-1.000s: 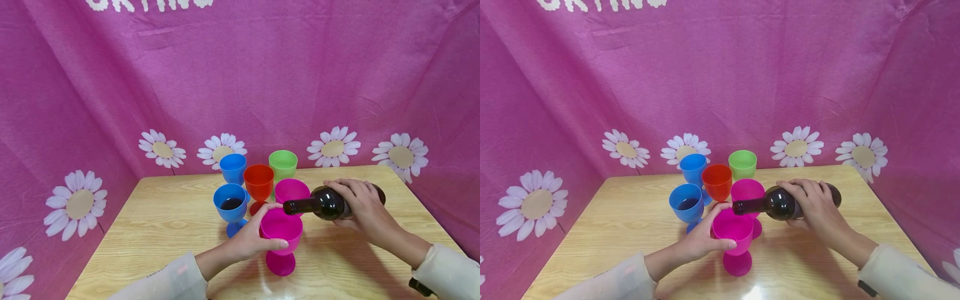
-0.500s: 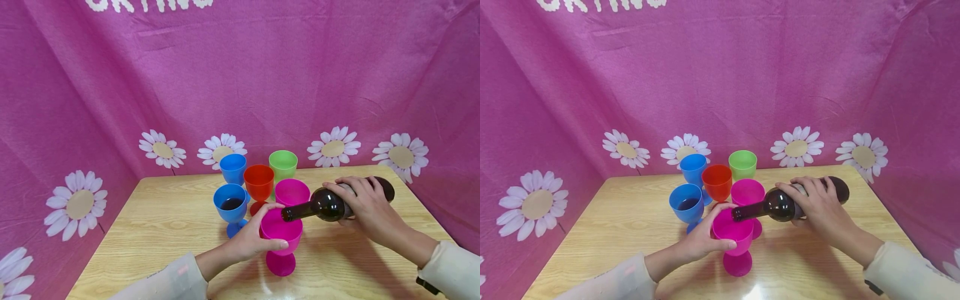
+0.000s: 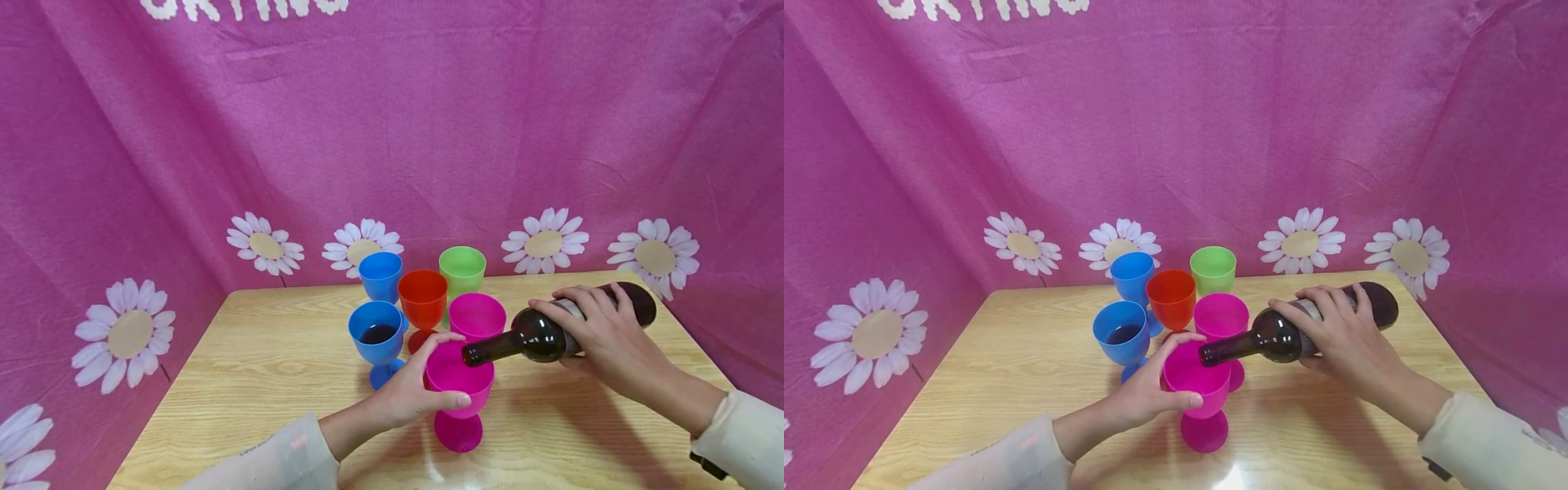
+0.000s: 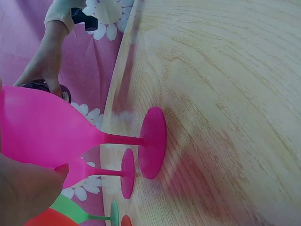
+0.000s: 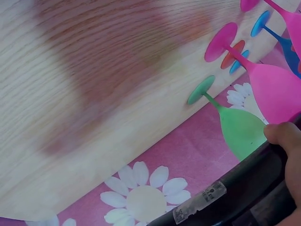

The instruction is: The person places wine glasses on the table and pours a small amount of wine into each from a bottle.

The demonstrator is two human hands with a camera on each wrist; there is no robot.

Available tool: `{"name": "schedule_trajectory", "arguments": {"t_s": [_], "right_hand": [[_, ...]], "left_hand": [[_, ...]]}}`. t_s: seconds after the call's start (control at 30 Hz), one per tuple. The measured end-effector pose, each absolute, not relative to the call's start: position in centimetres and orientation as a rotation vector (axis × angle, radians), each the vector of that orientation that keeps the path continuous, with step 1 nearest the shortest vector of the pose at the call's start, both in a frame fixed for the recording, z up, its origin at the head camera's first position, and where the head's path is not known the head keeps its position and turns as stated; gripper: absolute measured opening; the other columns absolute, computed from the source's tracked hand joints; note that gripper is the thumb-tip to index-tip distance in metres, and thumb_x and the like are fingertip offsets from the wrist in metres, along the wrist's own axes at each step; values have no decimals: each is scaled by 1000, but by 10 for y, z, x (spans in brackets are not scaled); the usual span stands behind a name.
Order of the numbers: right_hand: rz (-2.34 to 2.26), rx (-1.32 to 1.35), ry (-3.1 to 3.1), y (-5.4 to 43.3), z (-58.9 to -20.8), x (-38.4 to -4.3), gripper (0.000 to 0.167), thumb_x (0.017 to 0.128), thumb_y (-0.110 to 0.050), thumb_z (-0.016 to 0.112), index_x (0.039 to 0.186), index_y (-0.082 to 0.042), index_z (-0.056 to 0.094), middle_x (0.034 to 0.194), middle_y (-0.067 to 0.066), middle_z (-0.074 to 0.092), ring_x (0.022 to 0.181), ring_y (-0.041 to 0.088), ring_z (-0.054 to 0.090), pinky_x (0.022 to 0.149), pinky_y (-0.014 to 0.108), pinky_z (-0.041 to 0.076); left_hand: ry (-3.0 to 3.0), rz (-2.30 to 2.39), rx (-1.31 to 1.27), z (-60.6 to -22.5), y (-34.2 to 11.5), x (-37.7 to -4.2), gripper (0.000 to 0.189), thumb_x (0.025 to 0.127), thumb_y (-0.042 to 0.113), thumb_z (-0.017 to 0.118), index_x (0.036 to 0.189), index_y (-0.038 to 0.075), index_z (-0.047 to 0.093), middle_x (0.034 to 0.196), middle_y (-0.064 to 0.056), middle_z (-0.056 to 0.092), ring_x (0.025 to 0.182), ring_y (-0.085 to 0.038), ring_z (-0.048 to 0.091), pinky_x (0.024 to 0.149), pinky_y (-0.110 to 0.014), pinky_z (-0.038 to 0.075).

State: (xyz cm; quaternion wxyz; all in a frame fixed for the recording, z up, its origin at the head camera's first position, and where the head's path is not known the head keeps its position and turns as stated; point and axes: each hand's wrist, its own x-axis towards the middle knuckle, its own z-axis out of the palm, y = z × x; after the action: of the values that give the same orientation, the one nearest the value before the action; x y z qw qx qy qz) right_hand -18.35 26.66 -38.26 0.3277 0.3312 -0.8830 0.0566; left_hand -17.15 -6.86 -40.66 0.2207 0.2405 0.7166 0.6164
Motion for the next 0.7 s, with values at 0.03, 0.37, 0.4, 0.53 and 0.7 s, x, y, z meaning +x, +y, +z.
{"name": "schedule_trajectory", "arguments": {"t_s": [0.03,0.37,0.4,0.53,0.7], "right_hand": [[144,868,-2315,267,-382,-184,101,52,-24,100,143,-27,58,123,17,59,111,42,55,93,75,32],[83,888,-2266,269,-380,-185,100,51,-24,99,142,-28,58,122,18,60,109,45,56,93,77,31],[78,890,-2262,269,-379,-185,101,51,-24,99,143,-28,58,122,18,60,109,45,56,93,77,31],[59,893,-2259,270,-378,-185,104,49,-22,100,144,-28,57,123,19,60,109,45,56,93,77,31],[45,894,-2267,270,-376,-184,106,48,-23,101,144,-27,57,123,19,59,109,46,56,93,77,32]], "left_hand": [[1979,1705,666,-407,-69,-171,74,89,20,82,148,38,40,140,7,55,129,-18,53,90,-36,59],[1969,1718,680,-408,-69,-172,73,90,19,81,148,36,40,139,6,56,128,-17,54,90,-36,59],[1970,1718,682,-408,-69,-172,73,90,19,81,148,35,40,139,6,56,128,-17,54,90,-36,59],[1976,1716,686,-407,-69,-172,73,90,20,81,148,35,40,139,6,56,128,-17,54,90,-35,59],[1983,1707,682,-407,-70,-171,73,90,20,81,148,36,39,139,6,55,128,-17,54,90,-35,59]]}}
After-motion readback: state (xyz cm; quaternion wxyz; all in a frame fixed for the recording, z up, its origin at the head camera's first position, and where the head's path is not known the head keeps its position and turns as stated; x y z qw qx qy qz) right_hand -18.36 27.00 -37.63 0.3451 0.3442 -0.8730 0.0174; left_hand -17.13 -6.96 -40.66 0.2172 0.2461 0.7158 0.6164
